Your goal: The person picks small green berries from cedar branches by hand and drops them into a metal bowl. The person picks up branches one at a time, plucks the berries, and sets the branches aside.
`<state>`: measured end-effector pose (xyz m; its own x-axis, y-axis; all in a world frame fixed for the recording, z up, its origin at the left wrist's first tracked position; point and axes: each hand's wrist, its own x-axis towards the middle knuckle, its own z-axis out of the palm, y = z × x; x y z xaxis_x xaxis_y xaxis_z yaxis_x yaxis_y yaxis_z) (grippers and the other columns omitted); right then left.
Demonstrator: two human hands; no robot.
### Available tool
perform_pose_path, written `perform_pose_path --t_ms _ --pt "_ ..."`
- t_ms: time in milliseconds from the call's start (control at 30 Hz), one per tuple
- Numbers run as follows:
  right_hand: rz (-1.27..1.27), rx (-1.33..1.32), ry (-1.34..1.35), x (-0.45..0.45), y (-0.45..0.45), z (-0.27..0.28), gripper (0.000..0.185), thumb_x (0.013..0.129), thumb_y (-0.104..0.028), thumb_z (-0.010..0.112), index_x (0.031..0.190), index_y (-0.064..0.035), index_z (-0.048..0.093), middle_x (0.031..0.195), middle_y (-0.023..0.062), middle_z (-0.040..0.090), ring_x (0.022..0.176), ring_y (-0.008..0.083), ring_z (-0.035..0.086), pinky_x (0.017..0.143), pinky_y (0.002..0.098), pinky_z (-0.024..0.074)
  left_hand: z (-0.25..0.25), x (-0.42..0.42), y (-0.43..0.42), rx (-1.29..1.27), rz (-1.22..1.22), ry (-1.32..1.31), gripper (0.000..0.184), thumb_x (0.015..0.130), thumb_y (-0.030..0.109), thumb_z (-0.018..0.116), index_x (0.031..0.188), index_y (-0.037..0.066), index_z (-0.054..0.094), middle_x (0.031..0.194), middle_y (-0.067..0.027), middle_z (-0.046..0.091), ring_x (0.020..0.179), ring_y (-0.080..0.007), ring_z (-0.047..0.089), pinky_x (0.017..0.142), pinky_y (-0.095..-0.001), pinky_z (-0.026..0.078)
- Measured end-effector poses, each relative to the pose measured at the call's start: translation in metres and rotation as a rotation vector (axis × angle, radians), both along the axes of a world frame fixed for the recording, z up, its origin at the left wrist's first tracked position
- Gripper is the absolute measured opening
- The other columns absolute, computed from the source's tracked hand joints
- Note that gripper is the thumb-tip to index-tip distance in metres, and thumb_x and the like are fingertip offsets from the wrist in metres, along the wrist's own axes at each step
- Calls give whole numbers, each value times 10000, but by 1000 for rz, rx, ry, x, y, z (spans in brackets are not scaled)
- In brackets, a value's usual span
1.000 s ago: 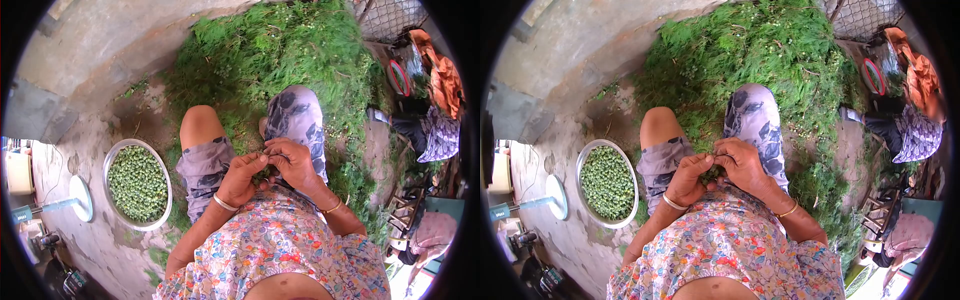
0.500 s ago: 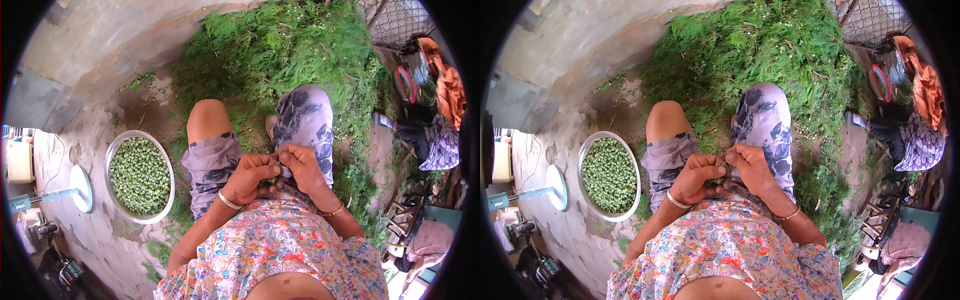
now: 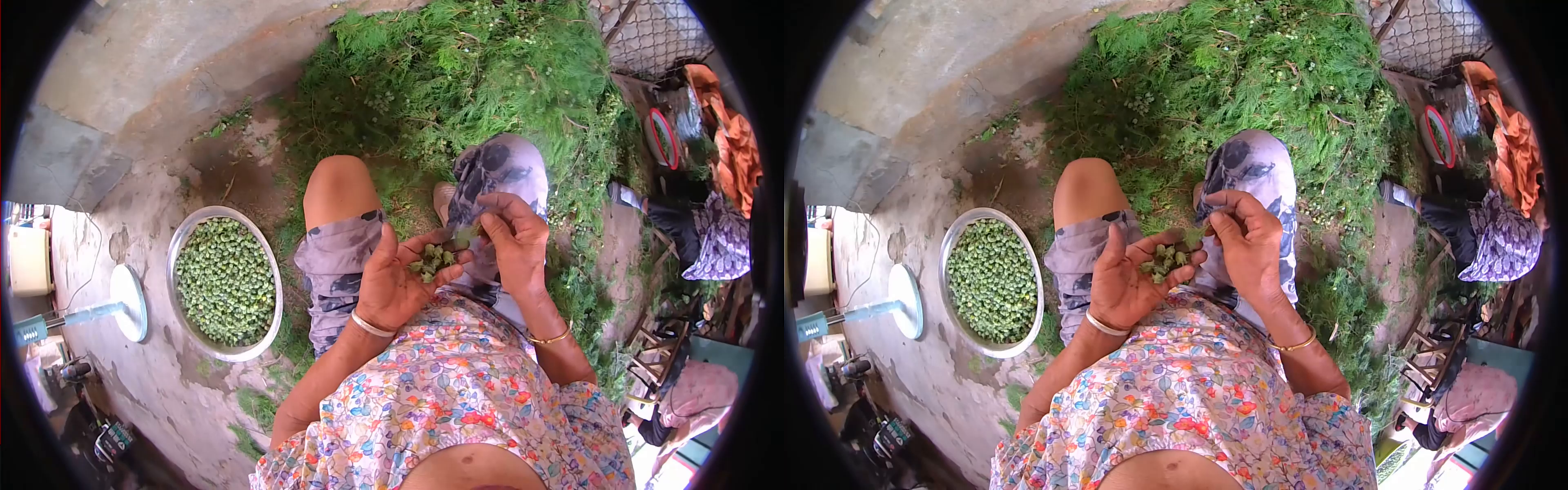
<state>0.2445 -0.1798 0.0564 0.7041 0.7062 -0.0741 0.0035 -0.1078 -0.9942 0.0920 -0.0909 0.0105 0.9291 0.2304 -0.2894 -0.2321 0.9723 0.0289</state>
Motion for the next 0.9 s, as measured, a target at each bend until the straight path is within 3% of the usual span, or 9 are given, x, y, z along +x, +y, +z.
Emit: perform_pose_path --t_ms 67,300,433,567,633,700,800,833,900 --pt "38 -111 -224 1 -1 1 81 882 6 565 941 19 619 742 33 626 645 71 572 572 219 475 2 0 1 18 24 -27 827 892 650 378 1242 -94 468 1212 -286 518 1185 -441 477 1013 -474 410" --pt "135 -121 -201 -6 -4 15 76 863 16 587 926 19 629 723 20 625 649 72 584 571 220 466 0 -4 3 -18 72 -67 849 891 652 365 1249 -113 453 1290 -334 443 1232 -464 423 1029 -488 401" --pt "-99 -41 -364 19 -21 28 98 860 23 583 911 -2 664 713 14 634 635 72 577 590 219 468 0 -30 23 94 198 -61 511 931 411 530 1210 -16 501 1136 -234 519 973 -302 562 730 -305 538" --pt "-285 -130 -450 62 -56 26 73 868 -20 598 895 -3 664 703 8 628 628 67 571 569 211 452 17 -108 75 267 491 26 365 950 240 529 1179 -44 517 1087 -204 574 849 -230 598 607 -303 553" --pt "-320 -126 -448 85 -81 16 82 868 -58 617 899 5 659 703 8 626 627 70 569 571 215 450 27 -155 103 532 725 366 316 944 199 535 1150 -40 537 1075 -194 581 816 -208 595 626 -307 555" --pt "-315 -428 -614 103 -106 6 143 866 -109 634 911 26 649 696 23 622 650 88 579 590 236 459 29 -190 121 783 852 722 329 927 192 562 1156 -44 548 1101 -198 584 840 -194 602 696 -312 545" --pt "-311 -471 -596 109 -121 -2 204 838 -125 652 936 53 637 738 78 642 703 122 589 650 271 473 1 -255 143 1439 562 1753 567 832 223 669 1283 -67 485 1229 -197 544 1110 -276 541 964 -352 415" --pt "-319 -461 -600 110 -125 -6 213 829 -120 653 944 58 636 761 98 652 718 131 592 669 282 477 10 -260 143 1735 285 2143 638 799 226 700 1313 -65 458 1222 -174 540 1144 -265 501 1008 -326 362" --pt "-314 -465 -536 112 -127 -5 222 822 -106 647 961 66 634 810 117 669 735 137 600 694 285 483 21 -260 140 1683 317 2118 633 783 220 709 1293 -70 473 1194 -174 548 1061 -228 530 945 -314 400"
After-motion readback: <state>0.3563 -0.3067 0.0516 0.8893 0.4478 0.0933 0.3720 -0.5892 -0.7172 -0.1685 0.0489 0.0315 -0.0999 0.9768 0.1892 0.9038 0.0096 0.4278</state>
